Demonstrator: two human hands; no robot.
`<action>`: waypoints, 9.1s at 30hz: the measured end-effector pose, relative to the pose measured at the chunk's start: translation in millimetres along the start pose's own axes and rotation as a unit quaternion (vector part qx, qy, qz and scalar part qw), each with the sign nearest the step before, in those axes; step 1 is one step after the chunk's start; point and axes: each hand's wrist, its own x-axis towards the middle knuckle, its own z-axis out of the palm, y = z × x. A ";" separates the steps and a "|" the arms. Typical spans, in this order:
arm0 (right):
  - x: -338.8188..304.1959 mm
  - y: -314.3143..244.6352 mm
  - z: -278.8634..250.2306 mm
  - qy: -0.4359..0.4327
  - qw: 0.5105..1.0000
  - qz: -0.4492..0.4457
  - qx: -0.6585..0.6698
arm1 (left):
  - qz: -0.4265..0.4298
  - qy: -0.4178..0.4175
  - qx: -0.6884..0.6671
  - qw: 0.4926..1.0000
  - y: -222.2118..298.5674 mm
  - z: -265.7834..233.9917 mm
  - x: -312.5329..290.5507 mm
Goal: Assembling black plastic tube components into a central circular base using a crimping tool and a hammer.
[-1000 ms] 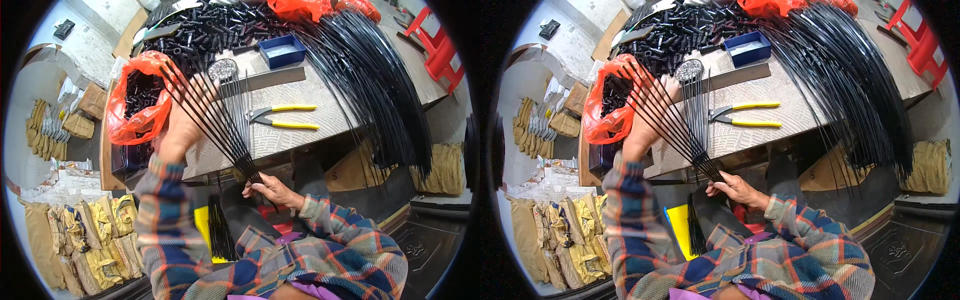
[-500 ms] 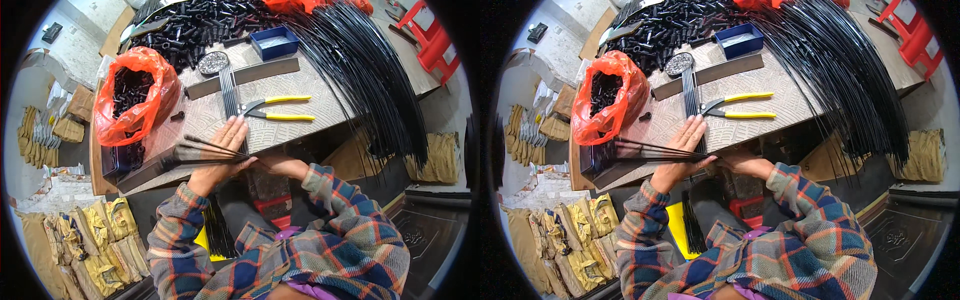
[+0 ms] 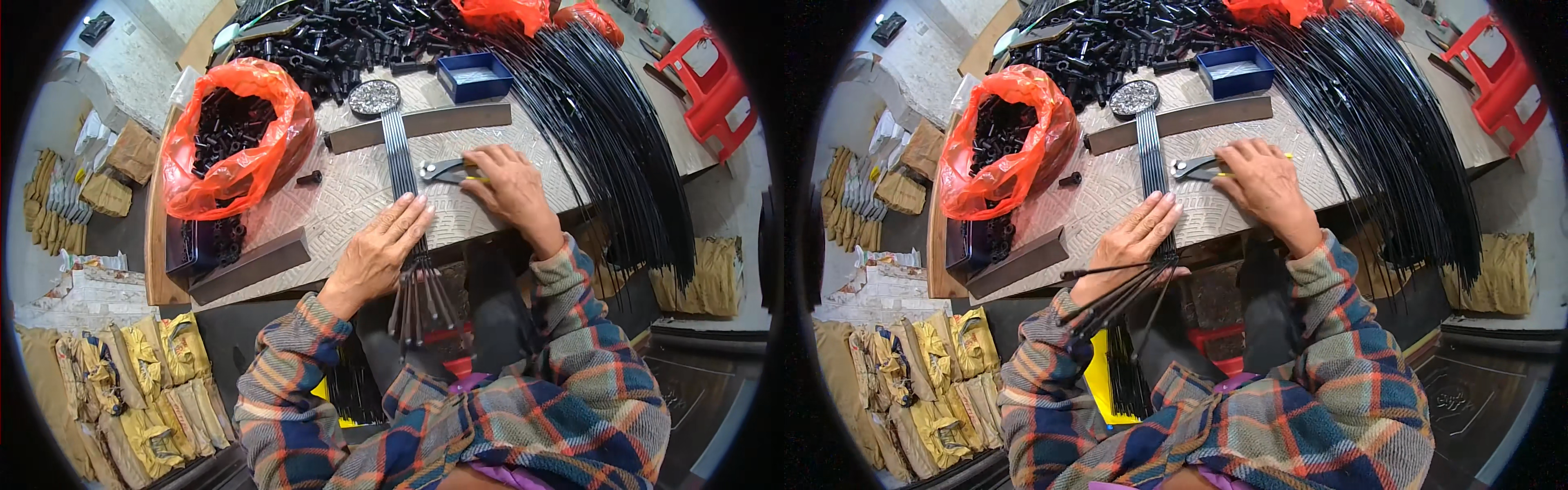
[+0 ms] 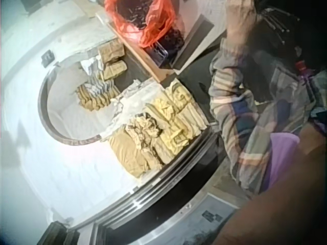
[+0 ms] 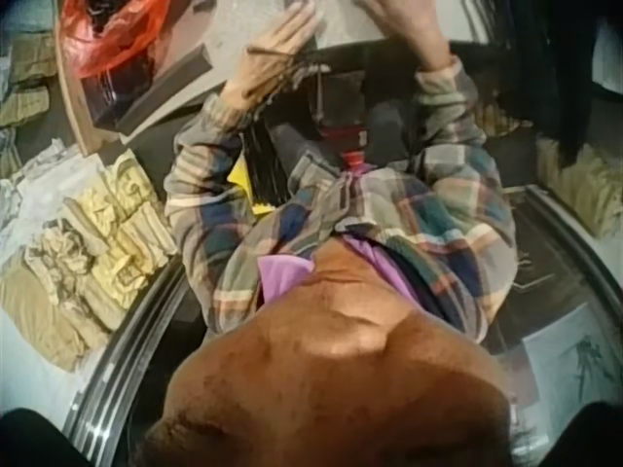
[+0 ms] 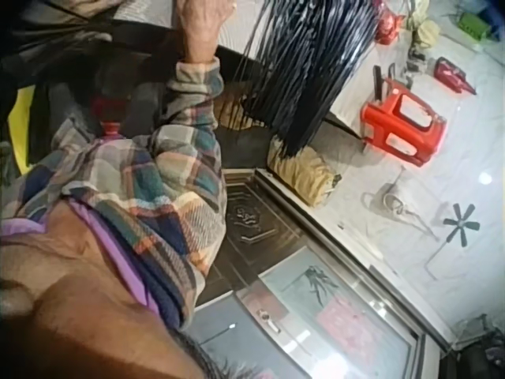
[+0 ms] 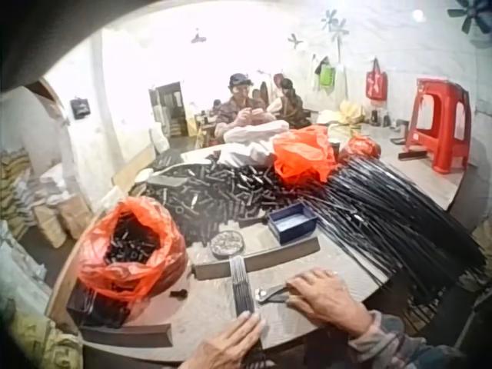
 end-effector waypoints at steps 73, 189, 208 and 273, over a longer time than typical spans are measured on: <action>124.7 37.1 27.8 -0.059 0.996 -0.071 0.012 | -0.117 -0.068 0.078 0.988 -0.4 0.0 16.6; 128.4 25.7 30.7 -0.033 0.992 -0.125 -0.005 | -0.116 -0.040 0.033 0.992 14.9 -3.1 4.5; 134.9 33.3 39.6 0.005 0.987 -0.158 0.010 | -0.118 -0.046 0.038 0.991 15.0 -1.4 5.9; -19.9 -94.9 -136.5 0.230 0.936 -0.236 0.126 | -0.093 0.212 -0.487 0.842 82.2 -104.9 36.2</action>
